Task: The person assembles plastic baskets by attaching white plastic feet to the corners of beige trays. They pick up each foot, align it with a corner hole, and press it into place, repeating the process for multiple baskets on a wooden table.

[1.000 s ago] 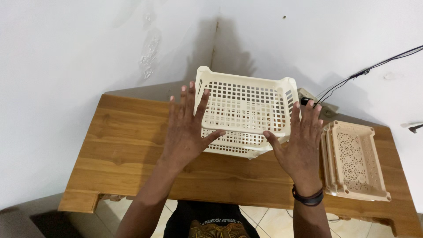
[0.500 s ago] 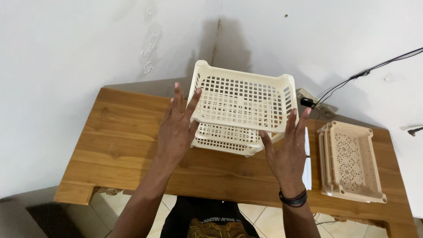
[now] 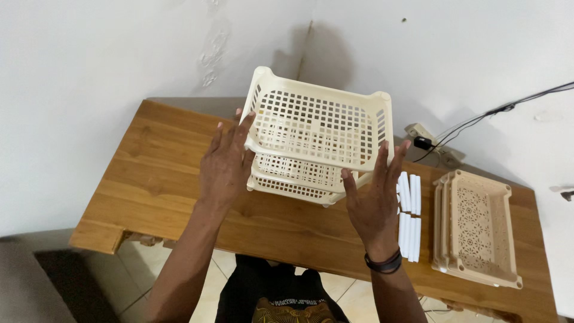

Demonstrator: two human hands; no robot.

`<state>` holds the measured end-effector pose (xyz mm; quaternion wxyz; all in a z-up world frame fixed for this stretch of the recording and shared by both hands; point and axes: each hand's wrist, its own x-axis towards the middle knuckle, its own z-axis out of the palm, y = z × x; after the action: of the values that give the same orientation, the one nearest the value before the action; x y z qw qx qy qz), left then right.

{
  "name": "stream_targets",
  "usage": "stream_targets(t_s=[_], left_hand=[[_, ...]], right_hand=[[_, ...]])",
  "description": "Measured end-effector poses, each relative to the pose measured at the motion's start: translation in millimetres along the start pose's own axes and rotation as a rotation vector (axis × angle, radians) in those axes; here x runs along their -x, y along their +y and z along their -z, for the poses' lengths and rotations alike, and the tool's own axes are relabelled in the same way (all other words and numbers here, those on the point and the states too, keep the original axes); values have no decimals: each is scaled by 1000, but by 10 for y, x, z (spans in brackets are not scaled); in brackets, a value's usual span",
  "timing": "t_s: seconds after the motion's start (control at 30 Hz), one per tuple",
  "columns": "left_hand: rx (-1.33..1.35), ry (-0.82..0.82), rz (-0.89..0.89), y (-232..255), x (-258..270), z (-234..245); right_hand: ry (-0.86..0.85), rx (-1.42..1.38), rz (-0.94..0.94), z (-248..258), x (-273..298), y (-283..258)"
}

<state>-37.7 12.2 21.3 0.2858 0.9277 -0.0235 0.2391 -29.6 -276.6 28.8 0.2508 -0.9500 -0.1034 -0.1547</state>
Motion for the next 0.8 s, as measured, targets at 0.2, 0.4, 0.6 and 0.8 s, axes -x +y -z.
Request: stream_targets(t_s=[0.2, 0.4, 0.6, 0.8], left_hand=[[-81, 135, -49, -171, 172, 187], [-40, 72, 100, -461, 219, 329], [-58, 29, 93, -906, 175, 515], [-15, 18, 26, -1402, 100, 756]], right_hand=[[67, -20, 196, -210, -34, -131], [68, -91, 230, -400, -22, -415], [46, -65, 130, -594, 1, -834], [90, -56, 125, -891, 25, -1277]])
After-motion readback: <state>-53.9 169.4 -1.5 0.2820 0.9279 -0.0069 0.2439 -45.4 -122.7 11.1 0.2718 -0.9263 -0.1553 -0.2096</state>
